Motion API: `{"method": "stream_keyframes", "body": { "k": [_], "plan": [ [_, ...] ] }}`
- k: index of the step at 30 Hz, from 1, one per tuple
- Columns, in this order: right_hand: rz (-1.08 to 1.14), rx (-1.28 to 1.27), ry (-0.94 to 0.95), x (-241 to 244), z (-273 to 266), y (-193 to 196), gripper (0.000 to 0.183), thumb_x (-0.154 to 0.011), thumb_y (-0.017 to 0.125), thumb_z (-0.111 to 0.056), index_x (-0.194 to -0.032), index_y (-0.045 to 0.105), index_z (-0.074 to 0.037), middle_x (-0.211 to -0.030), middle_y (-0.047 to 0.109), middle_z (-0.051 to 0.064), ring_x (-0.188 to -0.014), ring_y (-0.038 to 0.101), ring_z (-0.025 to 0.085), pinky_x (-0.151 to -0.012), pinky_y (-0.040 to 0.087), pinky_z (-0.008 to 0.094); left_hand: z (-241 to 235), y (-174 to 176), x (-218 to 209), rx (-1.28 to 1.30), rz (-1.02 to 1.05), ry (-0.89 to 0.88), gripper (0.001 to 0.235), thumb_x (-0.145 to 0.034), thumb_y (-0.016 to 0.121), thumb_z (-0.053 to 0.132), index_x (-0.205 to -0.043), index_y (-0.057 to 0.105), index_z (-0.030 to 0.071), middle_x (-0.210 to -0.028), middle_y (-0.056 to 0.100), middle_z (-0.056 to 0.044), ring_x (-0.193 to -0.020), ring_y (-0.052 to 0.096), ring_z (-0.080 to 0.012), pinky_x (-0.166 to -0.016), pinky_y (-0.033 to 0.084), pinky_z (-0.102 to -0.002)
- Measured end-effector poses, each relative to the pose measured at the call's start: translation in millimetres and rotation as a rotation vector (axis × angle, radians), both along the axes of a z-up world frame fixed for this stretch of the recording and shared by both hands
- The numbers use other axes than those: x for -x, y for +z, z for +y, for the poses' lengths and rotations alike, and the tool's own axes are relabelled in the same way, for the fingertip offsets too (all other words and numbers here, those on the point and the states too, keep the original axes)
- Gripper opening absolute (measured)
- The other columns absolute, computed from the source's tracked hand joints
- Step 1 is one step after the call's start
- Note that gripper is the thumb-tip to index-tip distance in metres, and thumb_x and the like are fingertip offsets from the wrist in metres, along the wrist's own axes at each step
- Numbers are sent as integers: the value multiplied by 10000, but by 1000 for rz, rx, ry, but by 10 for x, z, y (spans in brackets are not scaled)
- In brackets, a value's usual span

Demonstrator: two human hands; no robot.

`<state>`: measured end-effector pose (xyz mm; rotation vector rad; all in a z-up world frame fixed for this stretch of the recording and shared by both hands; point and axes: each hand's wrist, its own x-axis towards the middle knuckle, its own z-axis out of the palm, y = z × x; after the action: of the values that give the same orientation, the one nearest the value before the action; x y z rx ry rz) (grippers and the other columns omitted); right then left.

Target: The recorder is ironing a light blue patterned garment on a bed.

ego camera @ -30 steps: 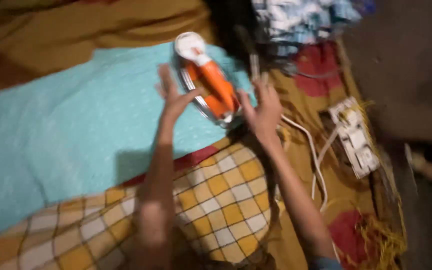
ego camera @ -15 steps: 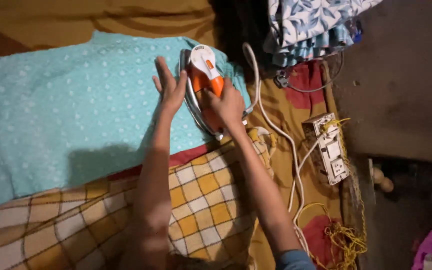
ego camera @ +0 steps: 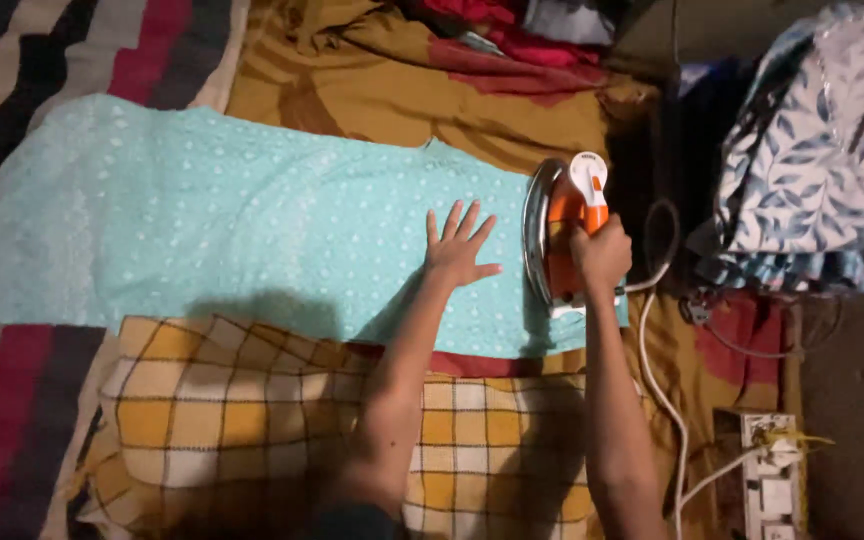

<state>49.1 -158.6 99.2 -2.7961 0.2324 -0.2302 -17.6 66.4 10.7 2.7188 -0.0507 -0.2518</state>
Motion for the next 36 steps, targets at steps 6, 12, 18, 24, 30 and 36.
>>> {"method": "stream_keyframes", "body": {
  "k": [6,12,18,24,30,36],
  "plan": [
    [21,-137,112,276,-163,-88,448,-782,745,-389,-1073,732,-48,-938,719,293,-914,689,497,-802,543,566,27,11,8,-1,124,3,990,-822,599,745,-1634,170,376,-1736,-50,13,-1582,-113,-267,-1178,-104,-699],
    [109,-111,160,669,35,173,455,-758,730,-366,-1100,725,-66,-882,717,277,-872,694,478,-760,542,564,-2,-389,-92,18,61,8,765,-958,540,584,-1622,225,370,-1739,-23,18,-1584,-95,-284,-1165,-102,-725],
    [60,21,113,304,73,44,406,-763,736,-306,-1079,733,-51,-908,726,278,-878,702,480,-789,557,556,612,-434,268,58,-321,7,825,-898,587,684,-1586,396,270,-1689,254,-106,-1561,178,-363,-1211,75,-701],
    [-18,-42,157,149,260,261,415,-753,756,-311,-1081,762,-59,-893,730,269,-848,698,478,-751,547,562,1673,63,1095,-119,-486,241,777,-948,591,695,-1564,509,228,-1667,345,-150,-1542,248,-399,-1193,88,-724],
    [129,46,267,221,38,-95,565,-846,786,-566,-951,725,-14,-812,707,270,-779,733,414,-732,560,522,1706,54,1161,-85,-476,222,796,-898,568,703,-1547,503,248,-1658,343,-136,-1531,233,-407,-1178,75,-719],
    [169,22,705,777,628,412,438,-760,751,-500,-951,756,-105,-792,708,238,-751,695,448,-684,549,535,1728,-111,1151,-172,-497,278,642,-1033,514,563,-1586,494,239,-1690,346,-86,-1561,251,-370,-1237,94,-676]
  ]
}}
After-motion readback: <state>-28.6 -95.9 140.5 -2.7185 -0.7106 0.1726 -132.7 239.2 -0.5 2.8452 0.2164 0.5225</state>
